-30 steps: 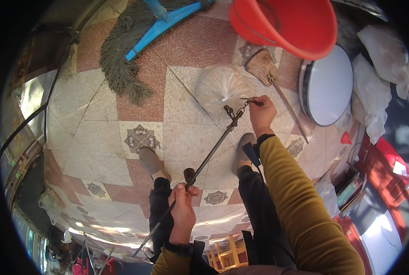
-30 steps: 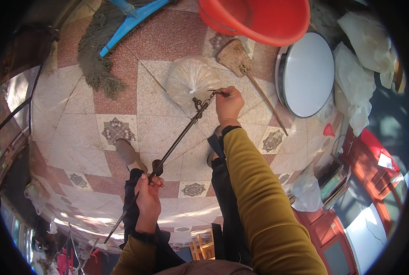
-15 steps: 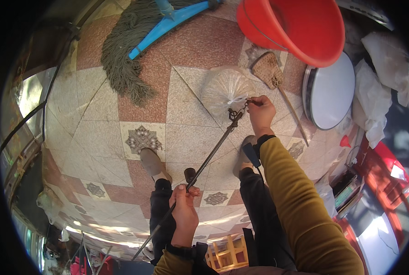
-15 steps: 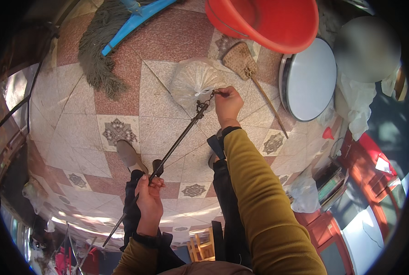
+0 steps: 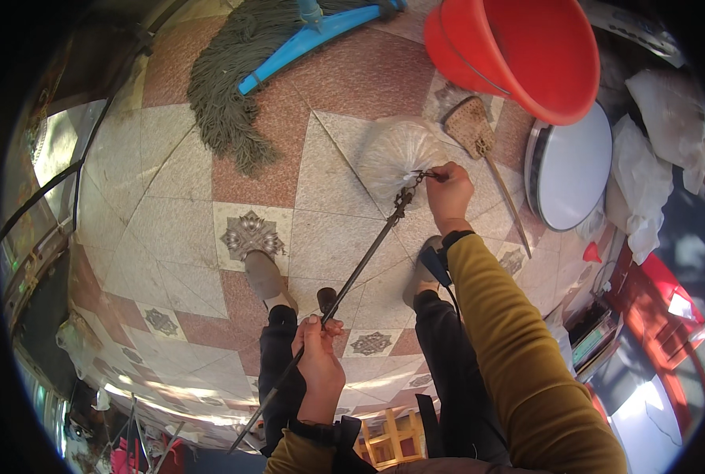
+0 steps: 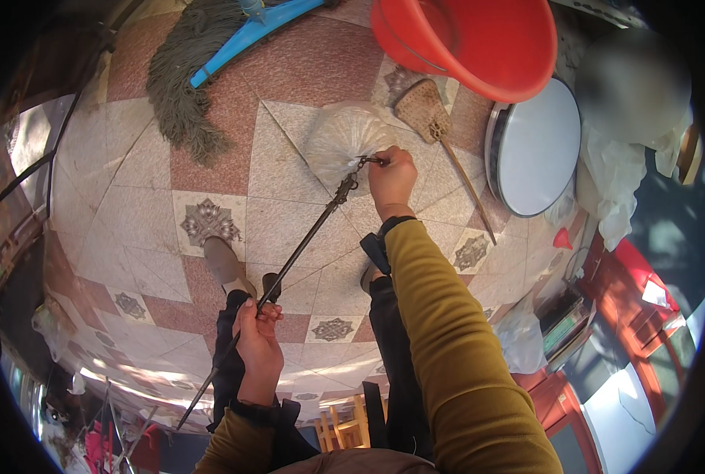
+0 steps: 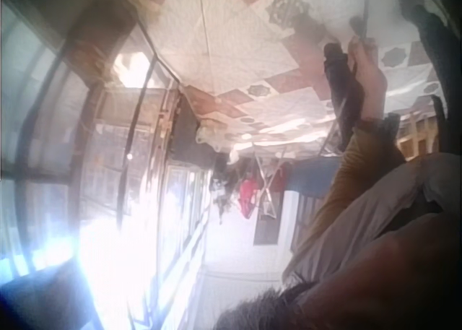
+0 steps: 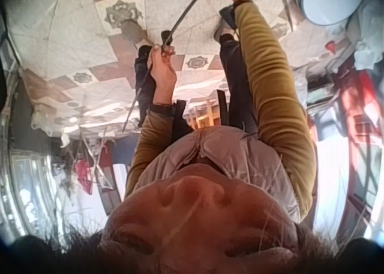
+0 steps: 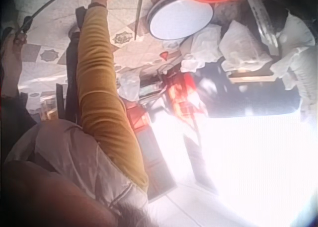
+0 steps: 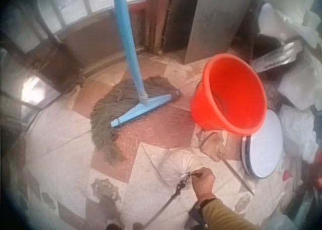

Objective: The person assembles a fishing rod by connecting sections and attaching a line with a hook. They move between an outdoor area and an indoor tiled room, handling the rod and line, then hang the assembled rod on a window frame.

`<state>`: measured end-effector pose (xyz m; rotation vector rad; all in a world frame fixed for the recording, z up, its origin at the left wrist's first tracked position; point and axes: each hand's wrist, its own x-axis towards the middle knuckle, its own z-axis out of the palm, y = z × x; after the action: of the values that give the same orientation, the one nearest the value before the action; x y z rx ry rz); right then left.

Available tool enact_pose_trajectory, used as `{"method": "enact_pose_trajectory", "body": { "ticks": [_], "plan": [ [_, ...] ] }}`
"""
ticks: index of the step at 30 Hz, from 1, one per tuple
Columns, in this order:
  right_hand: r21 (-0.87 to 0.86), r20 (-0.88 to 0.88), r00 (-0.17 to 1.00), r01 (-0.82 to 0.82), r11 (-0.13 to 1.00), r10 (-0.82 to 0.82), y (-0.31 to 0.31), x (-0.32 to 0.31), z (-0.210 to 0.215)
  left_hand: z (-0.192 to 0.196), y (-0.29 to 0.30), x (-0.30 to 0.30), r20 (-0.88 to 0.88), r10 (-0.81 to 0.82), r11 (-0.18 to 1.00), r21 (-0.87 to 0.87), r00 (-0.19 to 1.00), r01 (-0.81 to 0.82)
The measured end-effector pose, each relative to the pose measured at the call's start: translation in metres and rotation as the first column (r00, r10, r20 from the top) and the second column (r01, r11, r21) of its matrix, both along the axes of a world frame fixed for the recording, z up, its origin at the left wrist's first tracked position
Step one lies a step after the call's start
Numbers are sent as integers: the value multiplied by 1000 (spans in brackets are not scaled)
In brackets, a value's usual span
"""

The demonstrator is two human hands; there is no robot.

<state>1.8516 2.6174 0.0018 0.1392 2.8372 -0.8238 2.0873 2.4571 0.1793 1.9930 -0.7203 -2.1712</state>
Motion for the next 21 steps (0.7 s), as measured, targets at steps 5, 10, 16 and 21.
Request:
{"method": "enact_pose_trajectory", "body": {
  "ticks": [5, 10, 16, 21],
  "plan": [
    [22, -40, 999, -37, 999, 38, -5, -2, -1, 0, -2, 0, -5, 12, 1000, 11, 1000, -12],
    [72, -61, 995, -79, 994, 84, -11, -3, -4, 1, -4, -3, 23, 1, 1000, 17, 1000, -1],
    [93, -93, 987, -125, 988, 134, -9, 3, 4, 1, -6, -2, 49, 25, 1000, -5, 998, -25],
    [82, -85, 982, -162, 983, 169, -6, 12, 9, 1, -9, 1, 101, 40, 999, -10, 994, -39]
  ]
}}
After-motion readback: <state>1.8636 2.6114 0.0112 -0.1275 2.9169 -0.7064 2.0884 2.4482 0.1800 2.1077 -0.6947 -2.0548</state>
